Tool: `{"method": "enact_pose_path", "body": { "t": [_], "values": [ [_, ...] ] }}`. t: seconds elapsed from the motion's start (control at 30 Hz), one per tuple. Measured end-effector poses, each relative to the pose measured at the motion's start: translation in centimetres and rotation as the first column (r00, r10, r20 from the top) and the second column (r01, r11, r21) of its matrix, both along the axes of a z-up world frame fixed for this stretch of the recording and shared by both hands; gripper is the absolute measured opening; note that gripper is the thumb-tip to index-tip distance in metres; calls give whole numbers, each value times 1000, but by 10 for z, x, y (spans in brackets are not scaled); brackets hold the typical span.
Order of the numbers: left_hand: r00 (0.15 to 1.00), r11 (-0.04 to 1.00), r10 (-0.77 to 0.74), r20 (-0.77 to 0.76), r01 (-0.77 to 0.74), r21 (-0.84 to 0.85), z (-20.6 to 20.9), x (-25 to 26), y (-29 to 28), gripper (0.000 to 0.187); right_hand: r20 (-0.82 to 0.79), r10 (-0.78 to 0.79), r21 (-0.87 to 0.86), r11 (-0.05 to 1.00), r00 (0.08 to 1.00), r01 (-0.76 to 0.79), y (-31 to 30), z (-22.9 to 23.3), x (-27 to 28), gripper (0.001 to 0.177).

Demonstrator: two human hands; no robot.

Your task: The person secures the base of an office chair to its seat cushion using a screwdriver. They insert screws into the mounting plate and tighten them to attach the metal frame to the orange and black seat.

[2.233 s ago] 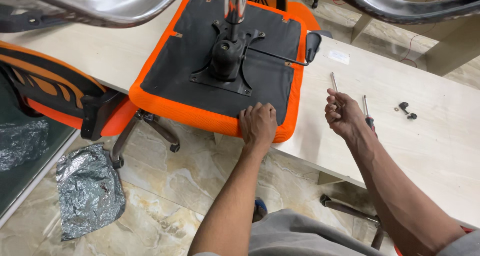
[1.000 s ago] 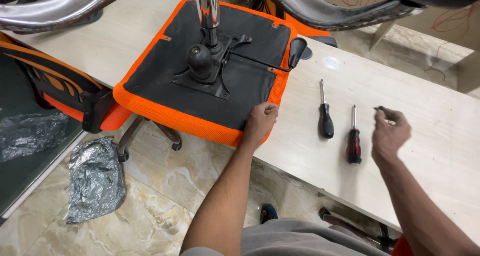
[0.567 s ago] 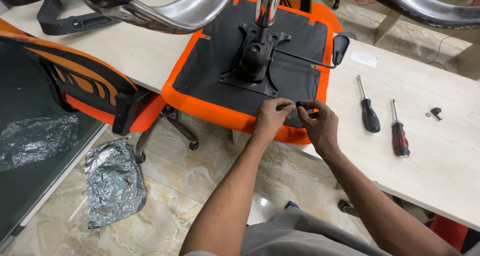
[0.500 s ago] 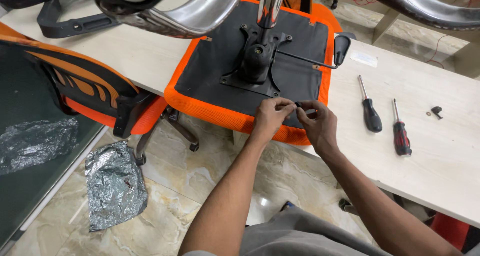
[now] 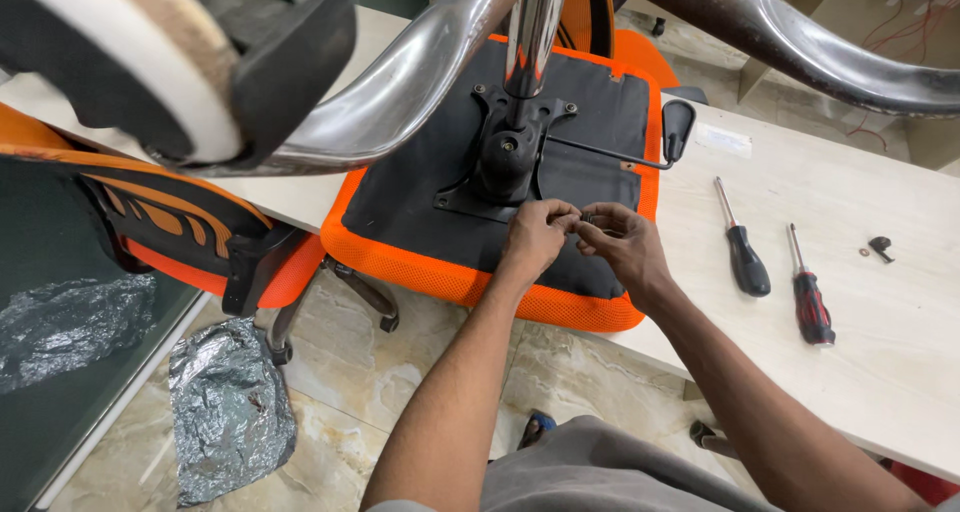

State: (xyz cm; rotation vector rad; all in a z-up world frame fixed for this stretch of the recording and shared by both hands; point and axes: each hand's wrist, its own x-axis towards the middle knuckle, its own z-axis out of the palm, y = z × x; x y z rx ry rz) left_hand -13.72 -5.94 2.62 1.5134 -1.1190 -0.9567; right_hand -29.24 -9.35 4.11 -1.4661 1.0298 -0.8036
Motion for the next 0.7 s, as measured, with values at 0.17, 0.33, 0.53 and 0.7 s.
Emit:
{"method": "enact_pose_path", "body": {
  "t": [0.17, 0.33, 0.53, 0.7],
  "values": [
    [998, 998, 66, 18, -66, 17, -1, -1, -10, 19, -31, -1, 2, 1000, 1000, 1, -18, -1, 2, 28],
    [1000, 998, 18, 6, -17, -59, -12, 11, -4, 17, 31, 26, 85, 996, 999, -29, -19, -13, 3, 31],
    [996, 994, -84, -5, 84, -67, -23, 13, -29, 16, 119, -185, 110, 979, 976, 172, -20, -32, 4, 30],
    [998, 976, 9, 56, 4, -220, -50, 35, -38, 16, 20, -294, 96, 952, 956, 291, -15, -24, 17, 31]
  ]
}}
